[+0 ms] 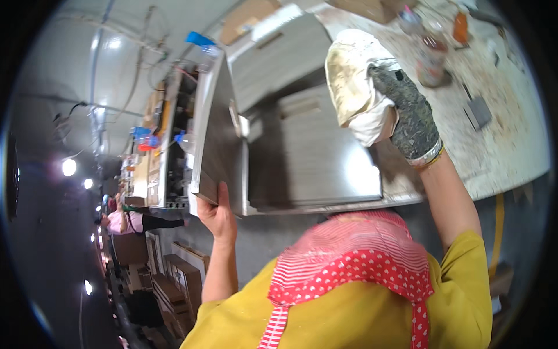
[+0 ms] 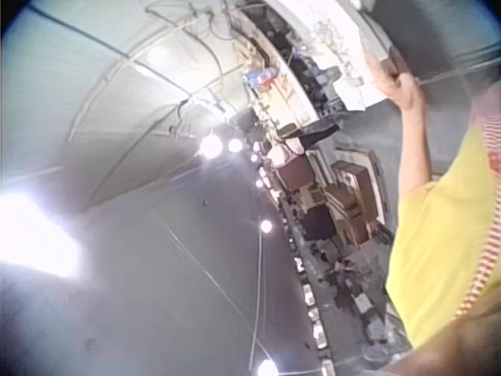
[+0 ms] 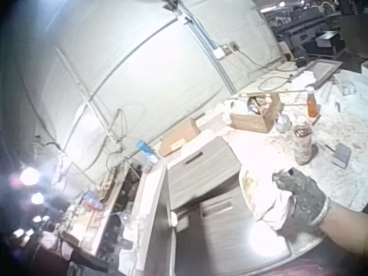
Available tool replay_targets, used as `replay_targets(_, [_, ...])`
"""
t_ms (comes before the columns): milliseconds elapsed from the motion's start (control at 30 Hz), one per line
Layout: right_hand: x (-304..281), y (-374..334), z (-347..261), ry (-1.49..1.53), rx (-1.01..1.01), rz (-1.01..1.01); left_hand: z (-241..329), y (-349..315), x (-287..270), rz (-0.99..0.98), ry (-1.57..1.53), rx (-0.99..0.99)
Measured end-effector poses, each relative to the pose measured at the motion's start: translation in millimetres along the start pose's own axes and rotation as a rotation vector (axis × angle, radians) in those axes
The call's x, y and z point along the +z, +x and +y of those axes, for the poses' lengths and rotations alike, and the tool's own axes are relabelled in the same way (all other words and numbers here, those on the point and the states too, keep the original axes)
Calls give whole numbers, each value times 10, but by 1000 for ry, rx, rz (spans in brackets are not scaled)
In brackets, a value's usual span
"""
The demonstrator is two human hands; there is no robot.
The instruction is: The person cleans wooden panels by wiping their surfaces and edges with a cloth, applying liquid from a bottle onto the cloth, and stacking the panels.
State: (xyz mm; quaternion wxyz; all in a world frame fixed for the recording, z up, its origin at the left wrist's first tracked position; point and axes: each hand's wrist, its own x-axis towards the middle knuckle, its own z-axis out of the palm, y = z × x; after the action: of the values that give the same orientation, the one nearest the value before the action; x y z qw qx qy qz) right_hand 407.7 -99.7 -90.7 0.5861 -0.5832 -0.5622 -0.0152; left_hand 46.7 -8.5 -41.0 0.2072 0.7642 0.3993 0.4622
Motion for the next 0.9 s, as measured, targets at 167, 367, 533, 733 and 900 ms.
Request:
replay_targets(167, [487, 891, -1073, 849, 278, -174, -27, -138, -266, 123, -9, -83])
replay_targets(367, [1478, 1140, -994, 187, -694, -245, -41, -202, -234, 46, -41, 139])
replay_targets(533, [1477, 588, -1752, 316, -952, -455, -468, -441, -262, 158, -153, 136])
replay_targets(733, [1552, 559, -1939, 422, -1108, -782, -243, -161, -342, 154, -163, -7])
replay_targets(900, [1279, 972, -1838, 763, -677, -446, -186, -154, -292, 221, -461, -62])
